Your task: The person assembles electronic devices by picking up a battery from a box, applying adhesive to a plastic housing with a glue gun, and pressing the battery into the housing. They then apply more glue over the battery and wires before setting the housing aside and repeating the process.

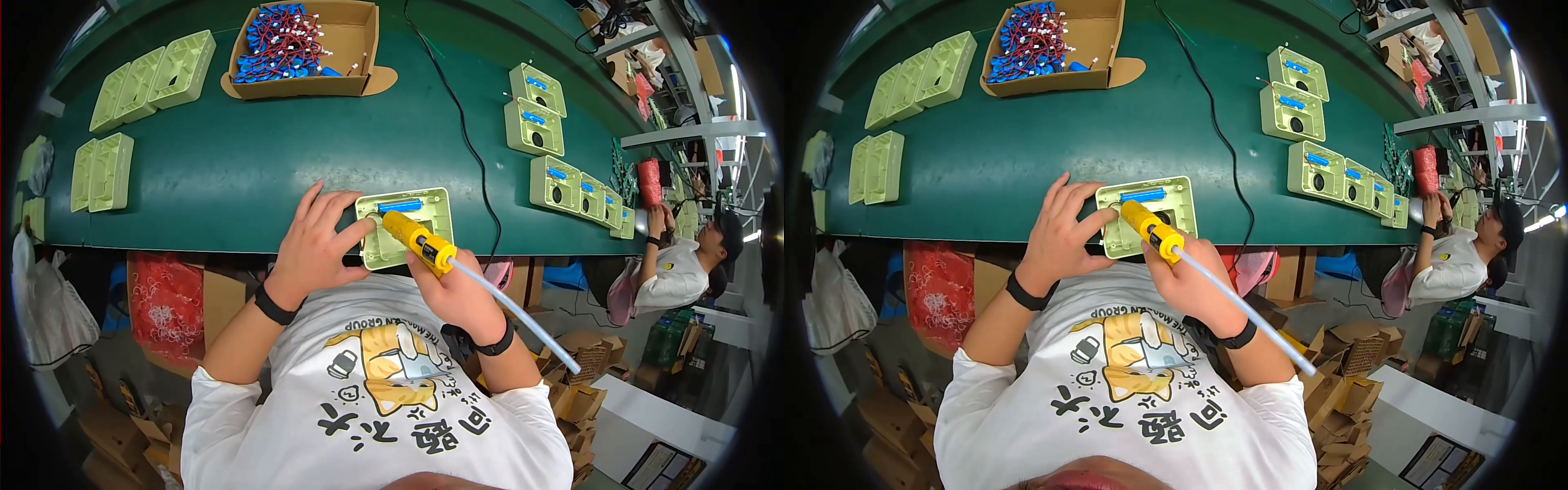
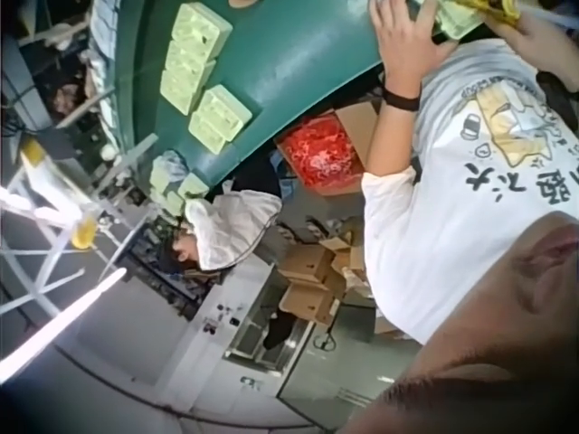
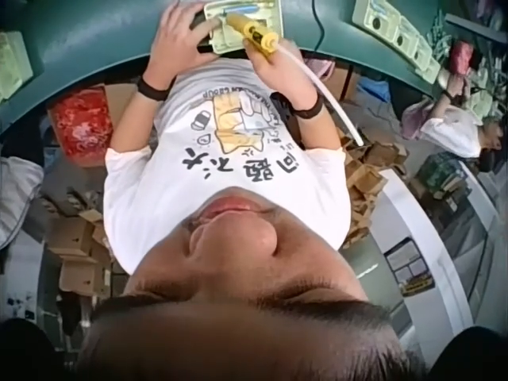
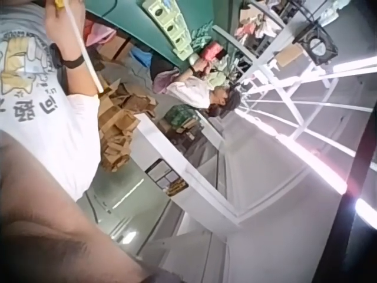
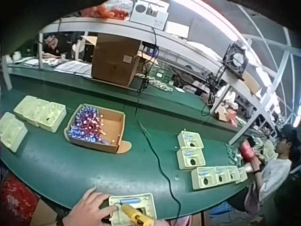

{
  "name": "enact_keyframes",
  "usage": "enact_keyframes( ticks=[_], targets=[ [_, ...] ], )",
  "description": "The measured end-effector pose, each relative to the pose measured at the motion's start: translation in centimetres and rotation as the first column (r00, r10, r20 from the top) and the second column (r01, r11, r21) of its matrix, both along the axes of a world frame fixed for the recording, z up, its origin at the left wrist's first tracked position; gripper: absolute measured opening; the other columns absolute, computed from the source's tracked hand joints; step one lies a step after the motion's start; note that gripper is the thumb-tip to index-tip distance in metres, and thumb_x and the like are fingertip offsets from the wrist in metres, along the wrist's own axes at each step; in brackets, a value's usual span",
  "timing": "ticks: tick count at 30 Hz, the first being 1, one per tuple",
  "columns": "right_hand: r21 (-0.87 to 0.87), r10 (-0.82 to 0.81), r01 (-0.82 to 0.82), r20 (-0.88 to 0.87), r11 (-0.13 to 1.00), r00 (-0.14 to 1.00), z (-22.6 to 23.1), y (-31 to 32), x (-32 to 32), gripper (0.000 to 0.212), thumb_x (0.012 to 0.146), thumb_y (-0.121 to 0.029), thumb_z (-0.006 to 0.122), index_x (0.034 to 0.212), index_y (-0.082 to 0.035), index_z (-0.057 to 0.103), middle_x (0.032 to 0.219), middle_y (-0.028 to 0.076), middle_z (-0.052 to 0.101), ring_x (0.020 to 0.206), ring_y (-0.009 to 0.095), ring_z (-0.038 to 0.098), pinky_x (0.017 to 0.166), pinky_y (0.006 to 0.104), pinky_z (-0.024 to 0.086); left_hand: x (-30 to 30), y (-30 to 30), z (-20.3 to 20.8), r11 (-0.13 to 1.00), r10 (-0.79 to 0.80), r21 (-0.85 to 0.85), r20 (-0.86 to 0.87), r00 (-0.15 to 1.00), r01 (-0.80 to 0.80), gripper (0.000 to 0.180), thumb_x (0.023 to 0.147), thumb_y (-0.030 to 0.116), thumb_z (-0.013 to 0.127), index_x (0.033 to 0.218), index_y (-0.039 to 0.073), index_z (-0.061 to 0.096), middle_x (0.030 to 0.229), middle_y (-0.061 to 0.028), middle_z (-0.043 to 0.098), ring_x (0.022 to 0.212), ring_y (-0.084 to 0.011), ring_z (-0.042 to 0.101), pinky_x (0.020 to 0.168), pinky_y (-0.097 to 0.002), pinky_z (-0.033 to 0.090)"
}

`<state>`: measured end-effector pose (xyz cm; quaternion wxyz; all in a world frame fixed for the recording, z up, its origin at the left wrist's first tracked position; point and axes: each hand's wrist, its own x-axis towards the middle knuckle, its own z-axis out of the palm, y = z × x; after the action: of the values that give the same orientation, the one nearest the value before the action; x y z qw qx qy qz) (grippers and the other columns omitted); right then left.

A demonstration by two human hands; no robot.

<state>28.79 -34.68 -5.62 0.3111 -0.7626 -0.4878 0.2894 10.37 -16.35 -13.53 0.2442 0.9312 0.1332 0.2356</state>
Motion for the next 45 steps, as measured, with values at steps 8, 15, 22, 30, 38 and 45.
enact_keyframes(
  ticks=[8, 15, 22, 30, 38, 45],
  targets=[
    [0.001, 0.002, -0.002, 0.028, 1.0, 1.0, 0.8, -0.2, -0.3, 0.015, 0.105, -0.009, 0.074, 0.11, 0.005, 0.077, 0.08, 0.018, 0.076, 0.071, 0.033, 0.076, 0.065, 0.0437, 0.057, 0.0, 0.0, 0.0, 1.0, -0.002, 0.002, -0.006, 1.0, 0.002, 0.069, 0.056, 0.029, 0.101, 0.118, 0.015, 0.076, 0.148, -0.0146, 0.067, 0.138, -0.0369, 0.064, 0.13, -0.0648, 0.04],
    [0.024, -0.053, 0.057, -0.125, 0.998, 0.991, 0.2, -0.1, 0.0, 0.015, 0.108, -0.009, 0.072, 0.111, 0.005, 0.077, 0.081, 0.012, 0.079, 0.073, 0.025, 0.079, 0.068, 0.0394, 0.06, 0.0, 0.0, 0.1, 1.0, 0.008, 0.007, -0.006, 1.0, -0.008, 0.069, 0.055, 0.029, 0.101, 0.118, 0.016, 0.076, 0.148, -0.0146, 0.067, 0.137, -0.0368, 0.064, 0.13, -0.0642, 0.041],
    [-0.076, -0.031, 0.028, -0.042, 0.997, 0.999, 0.4, 0.3, 0.1, 0.017, 0.108, -0.013, 0.073, 0.109, 0.004, 0.076, 0.079, 0.016, 0.077, 0.07, 0.032, 0.075, 0.065, 0.0423, 0.058, -0.1, 0.0, -0.2, 1.0, 0.002, 0.011, -0.016, 1.0, -0.002, 0.069, 0.059, 0.032, 0.098, 0.122, 0.016, 0.076, 0.148, -0.0141, 0.065, 0.138, -0.0348, 0.063, 0.133, -0.0628, 0.037],
    [0.021, -0.019, 0.019, -0.017, 1.0, 1.0, -0.1, -0.2, 0.0, 0.018, 0.11, -0.012, 0.073, 0.115, 0.003, 0.079, 0.075, 0.01, 0.077, 0.061, 0.022, 0.069, 0.061, 0.0377, 0.055, -0.1, -0.1, -0.1, 1.0, 0.0, 0.009, -0.019, 1.0, 0.0, 0.069, 0.06, 0.032, 0.098, 0.123, 0.016, 0.075, 0.147, -0.014, 0.065, 0.138, -0.0348, 0.063, 0.133, -0.0628, 0.037],
    [0.015, -0.06, 0.063, -0.147, 0.998, 0.987, -0.1, 0.1, 0.7, 0.022, 0.111, -0.015, 0.073, 0.122, 0.003, 0.079, 0.075, 0.007, 0.075, 0.06, 0.013, 0.066, 0.058, 0.0343, 0.053, -0.1, -0.1, -0.1, 1.0, 0.001, 0.016, -0.023, 1.0, -0.001, 0.068, 0.061, 0.033, 0.098, 0.123, 0.016, 0.075, 0.147, -0.0142, 0.065, 0.138, -0.0348, 0.063, 0.133, -0.0629, 0.037],
    [-0.077, -0.065, 0.058, -0.089, 0.995, 0.994, 0.9, 0.8, 0.4, 0.024, 0.111, -0.018, 0.073, 0.12, 0.004, 0.078, 0.078, 0.013, 0.075, 0.064, 0.025, 0.069, 0.06, 0.0397, 0.053, -0.2, -0.1, -0.3, 1.0, 0.002, 0.021, -0.023, 1.0, -0.001, 0.068, 0.061, 0.033, 0.097, 0.123, 0.016, 0.075, 0.149, -0.0147, 0.064, 0.138, -0.0348, 0.063, 0.133, -0.0621, 0.037]
  ],
)
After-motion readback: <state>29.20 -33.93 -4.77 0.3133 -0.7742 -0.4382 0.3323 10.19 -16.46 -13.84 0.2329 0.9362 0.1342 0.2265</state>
